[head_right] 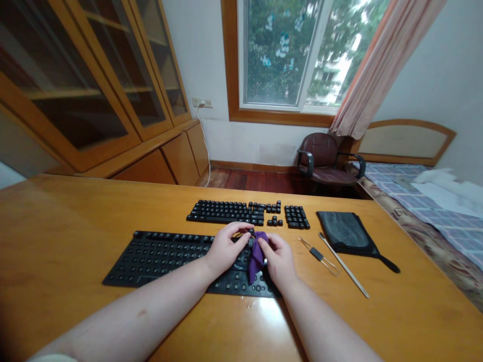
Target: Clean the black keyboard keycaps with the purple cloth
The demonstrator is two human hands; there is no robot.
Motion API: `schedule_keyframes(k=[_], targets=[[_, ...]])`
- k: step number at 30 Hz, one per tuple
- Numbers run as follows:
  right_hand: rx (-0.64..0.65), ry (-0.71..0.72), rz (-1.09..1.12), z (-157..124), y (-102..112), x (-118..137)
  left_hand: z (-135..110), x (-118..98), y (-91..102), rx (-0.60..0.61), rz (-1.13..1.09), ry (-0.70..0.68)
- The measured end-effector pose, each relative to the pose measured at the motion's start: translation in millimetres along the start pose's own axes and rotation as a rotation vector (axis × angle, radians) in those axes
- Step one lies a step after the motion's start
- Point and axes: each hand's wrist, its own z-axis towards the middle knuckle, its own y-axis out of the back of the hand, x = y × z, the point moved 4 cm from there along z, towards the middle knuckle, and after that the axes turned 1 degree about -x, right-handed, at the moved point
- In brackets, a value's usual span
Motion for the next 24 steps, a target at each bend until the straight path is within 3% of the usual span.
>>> schedule_keyframes(k=[5, 9, 13, 17, 24], targets=[[-0.01, -0.006, -0.004, -0.8, 0.5, -0.1, 20.7, -11.7, 34.5, -0.149, 0.159, -0.061], [0.005, -0.023, -0.005, -1.8, 0.4, -1.5, 41.0, 5.6, 57.8, -0.187, 0.325, -0.056], [0.003, -0.028, -0.006, -2.0, 0.6, -1.3, 47.0, 21.1, 57.2, -0.09, 0.393, -0.088], [-0.007, -0.018, -0.009, -1.2, 0.4, -0.3, 43.2, 16.8, 47.0, 0.008, 0.44, -0.18], [-0.002, -0.026, 0.018, -0.7, -0.4, 0.0, 41.5, 11.9, 47.1, -0.013, 0.463, -0.203]])
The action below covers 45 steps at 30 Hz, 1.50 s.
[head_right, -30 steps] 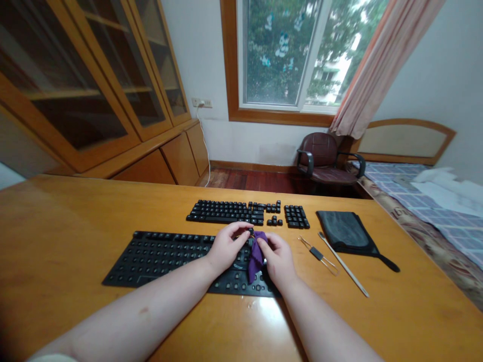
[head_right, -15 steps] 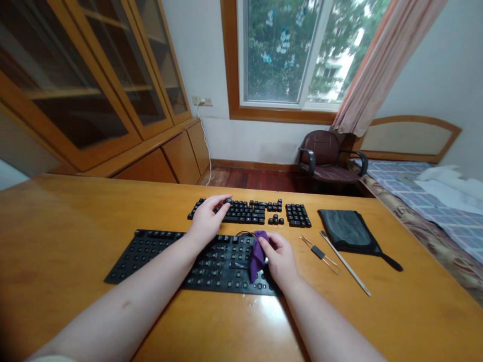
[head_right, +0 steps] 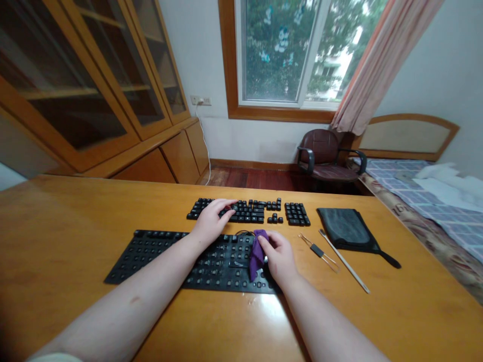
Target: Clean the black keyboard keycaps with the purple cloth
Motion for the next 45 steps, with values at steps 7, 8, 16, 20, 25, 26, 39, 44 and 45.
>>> schedule_keyframes(k=[7, 8, 16, 20, 25, 26, 39, 44, 45], targets=[[-0.002, -0.003, 0.014, -0.5, -0.4, -0.5, -1.8, -3.3, -1.6, 0.017, 0.015, -0.028], [-0.002, -0.004, 0.013, -0.4, -0.5, -0.7, -2.1, -4.5, -1.4, 0.024, 0.005, -0.031], [-0.025, 0.003, -0.007, -0.1, 1.0, 1.0, -4.3, 5.0, -13.5, 0.058, -0.382, 0.249], [-0.029, -0.003, -0.004, 0.3, 0.8, 0.1, -7.5, 15.1, -27.4, 0.107, -0.601, 0.48], [-0.018, -0.004, 0.016, 0.3, 0.6, -0.9, -7.2, 4.8, -24.8, 0.339, -0.444, 0.301], [-0.015, -0.002, 0.018, 0.1, 0.6, -0.6, -7.7, 1.3, -23.3, 0.409, -0.397, 0.248], [-0.013, -0.008, -0.003, 0.6, 0.8, -2.1, -15.6, -10.0, -27.9, 0.716, 0.054, 0.024], [-0.019, -0.005, -0.003, 0.3, 0.8, -2.4, -16.3, -9.8, -27.3, 0.693, 0.077, 0.022], [-0.02, -0.005, -0.004, 0.3, 0.9, -2.3, -16.4, -9.9, -27.0, 0.684, 0.077, 0.019]])
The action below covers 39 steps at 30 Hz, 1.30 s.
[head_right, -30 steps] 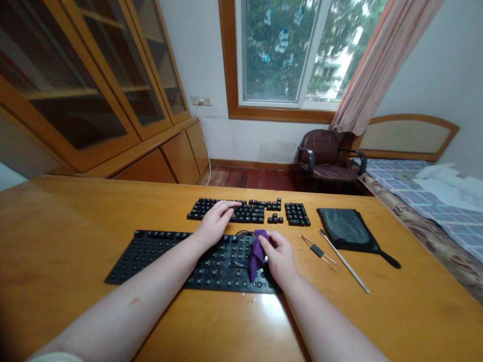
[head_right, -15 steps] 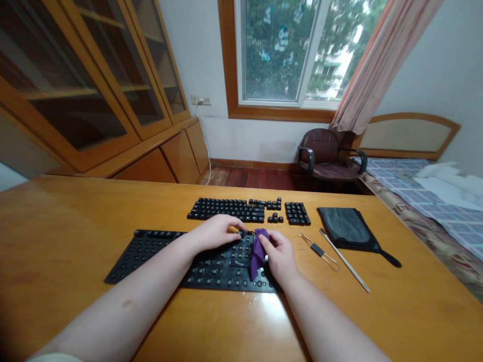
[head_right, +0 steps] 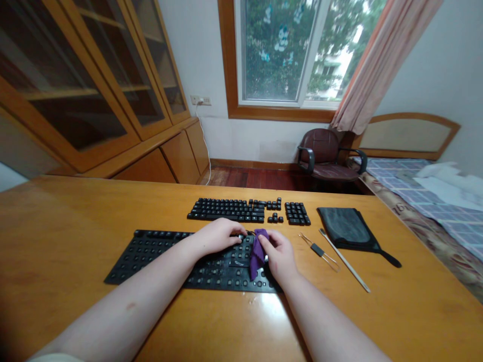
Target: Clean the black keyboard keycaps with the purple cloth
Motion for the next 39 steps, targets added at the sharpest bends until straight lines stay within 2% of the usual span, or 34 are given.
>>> schedule_keyframes(k=[15, 21, 29, 35, 39], targets=[[0.023, -0.001, -0.002, 0.1, -0.3, -0.3, 0.8, -1.0, -3.7, 0.025, 0.018, 0.004], [0.014, -0.005, 0.001, 0.2, -0.5, -0.3, -1.3, -4.8, -3.6, 0.007, 0.114, -0.02], [0.031, 0.019, -0.018, -0.3, -1.2, 3.7, -2.8, -8.0, -5.7, -0.042, 0.122, -0.061], [0.026, 0.022, 0.0, -0.5, -1.4, 3.8, -3.2, -13.7, -6.8, -0.045, 0.236, -0.105], [0.03, 0.024, 0.001, -0.5, -1.9, 4.5, -3.5, -15.6, -5.5, -0.06, 0.204, -0.112]])
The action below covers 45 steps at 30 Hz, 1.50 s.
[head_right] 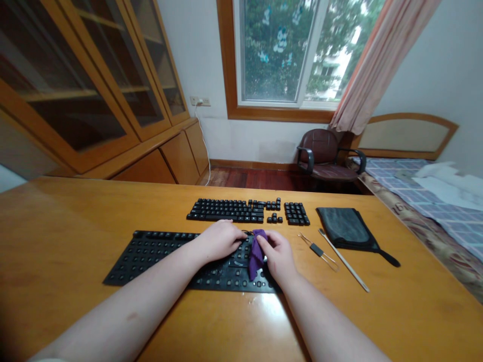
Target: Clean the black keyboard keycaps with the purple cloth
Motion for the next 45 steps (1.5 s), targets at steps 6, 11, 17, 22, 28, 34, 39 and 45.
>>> schedule_keyframes(k=[6, 11, 17, 22, 28, 34, 39, 45], targets=[[-0.002, 0.0, -0.005, 0.5, -0.4, 1.5, 0.2, 5.6, -3.4, -0.01, -0.061, 0.018], [0.005, -0.004, -0.01, 0.2, 0.0, 0.4, 0.8, 7.8, -6.5, -0.016, -0.037, 0.018], [0.0, -0.008, -0.018, 0.5, 0.3, -1.7, 2.0, 7.7, -4.2, 0.006, -0.004, -0.01], [0.011, -0.015, -0.007, 0.3, 0.2, -1.0, 2.0, 7.1, -2.1, -0.016, 0.036, -0.006], [0.005, -0.012, -0.012, 0.5, -0.1, -1.0, 3.5, 5.6, -4.0, -0.007, 0.043, 0.012], [0.003, 0.002, -0.039, 1.1, 0.3, -0.9, 3.5, 2.9, -5.1, 0.036, 0.079, 0.025], [0.004, 0.003, -0.031, 0.7, -0.6, -0.2, 3.4, 4.1, -5.4, 0.015, 0.054, 0.024], [0.002, 0.002, -0.023, 1.1, 0.5, -1.5, 4.0, 9.7, -6.6, 0.012, -0.01, 0.042]])
